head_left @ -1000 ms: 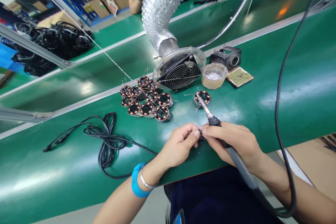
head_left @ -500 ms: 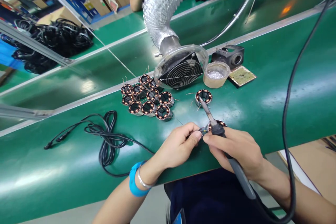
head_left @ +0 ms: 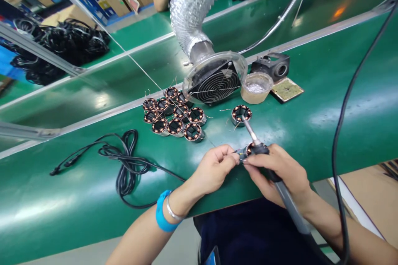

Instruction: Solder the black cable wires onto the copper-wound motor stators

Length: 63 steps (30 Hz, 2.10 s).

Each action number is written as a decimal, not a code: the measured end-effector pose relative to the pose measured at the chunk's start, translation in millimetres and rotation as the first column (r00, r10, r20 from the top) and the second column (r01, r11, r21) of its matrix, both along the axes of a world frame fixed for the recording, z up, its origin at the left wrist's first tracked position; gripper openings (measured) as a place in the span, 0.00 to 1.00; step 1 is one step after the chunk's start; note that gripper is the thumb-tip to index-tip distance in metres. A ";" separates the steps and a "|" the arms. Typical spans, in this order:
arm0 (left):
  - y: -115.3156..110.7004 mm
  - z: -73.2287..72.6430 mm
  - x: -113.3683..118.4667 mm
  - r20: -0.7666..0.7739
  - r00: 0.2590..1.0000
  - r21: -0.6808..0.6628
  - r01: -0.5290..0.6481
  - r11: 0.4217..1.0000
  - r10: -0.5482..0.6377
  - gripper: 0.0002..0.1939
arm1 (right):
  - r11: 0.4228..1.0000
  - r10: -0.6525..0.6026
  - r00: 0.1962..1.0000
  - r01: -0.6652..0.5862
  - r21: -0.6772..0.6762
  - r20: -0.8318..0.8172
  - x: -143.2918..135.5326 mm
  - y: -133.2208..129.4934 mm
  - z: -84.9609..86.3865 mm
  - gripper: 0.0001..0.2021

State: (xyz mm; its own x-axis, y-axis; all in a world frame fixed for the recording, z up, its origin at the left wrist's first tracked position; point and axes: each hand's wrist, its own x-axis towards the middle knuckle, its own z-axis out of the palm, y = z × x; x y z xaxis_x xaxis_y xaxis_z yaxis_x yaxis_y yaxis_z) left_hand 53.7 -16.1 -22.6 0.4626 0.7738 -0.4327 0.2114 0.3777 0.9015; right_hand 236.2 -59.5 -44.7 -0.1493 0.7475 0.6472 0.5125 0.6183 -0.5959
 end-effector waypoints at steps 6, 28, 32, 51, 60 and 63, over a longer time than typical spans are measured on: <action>-2.3 -1.3 2.9 0.012 0.998 0.008 -0.066 0.998 0.066 0.19 | 1.000 0.011 0.999 -0.011 -0.003 0.047 6.7 5.4 3.8 0.17; -14.6 -14.5 1.3 -0.072 0.996 0.213 -0.031 0.977 0.048 0.15 | 0.979 0.184 0.967 -0.163 -0.124 0.177 15.3 11.0 17.5 0.23; -17.1 -16.4 0.6 -0.108 0.993 0.221 -0.018 0.975 0.043 0.16 | 0.988 0.138 0.974 -0.122 -0.098 0.179 17.5 3.8 22.5 0.20; -18.7 -12.6 4.2 -0.172 0.982 0.278 -0.032 0.960 0.082 0.15 | 0.959 -0.139 0.984 0.107 -0.264 -0.107 37.2 -46.0 21.0 0.11; -19.3 -14.7 3.7 -0.172 0.982 0.293 -0.021 0.956 0.075 0.15 | 0.959 -0.130 0.986 0.098 -0.264 -0.106 34.8 -45.8 24.8 0.11; -19.0 -14.6 3.8 -0.166 0.984 0.286 -0.018 0.958 0.068 0.16 | 0.963 -0.121 0.988 0.092 -0.252 -0.102 31.7 -44.5 26.0 0.11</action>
State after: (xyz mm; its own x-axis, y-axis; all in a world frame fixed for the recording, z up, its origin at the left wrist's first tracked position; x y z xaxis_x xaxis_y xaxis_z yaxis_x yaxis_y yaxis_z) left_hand 57.5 -35.1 -37.2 0.3635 0.8935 -0.2637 0.3620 0.1253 0.9237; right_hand 267.9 -104.0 -18.7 0.0041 0.8933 0.4495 0.4863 0.3910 -0.7814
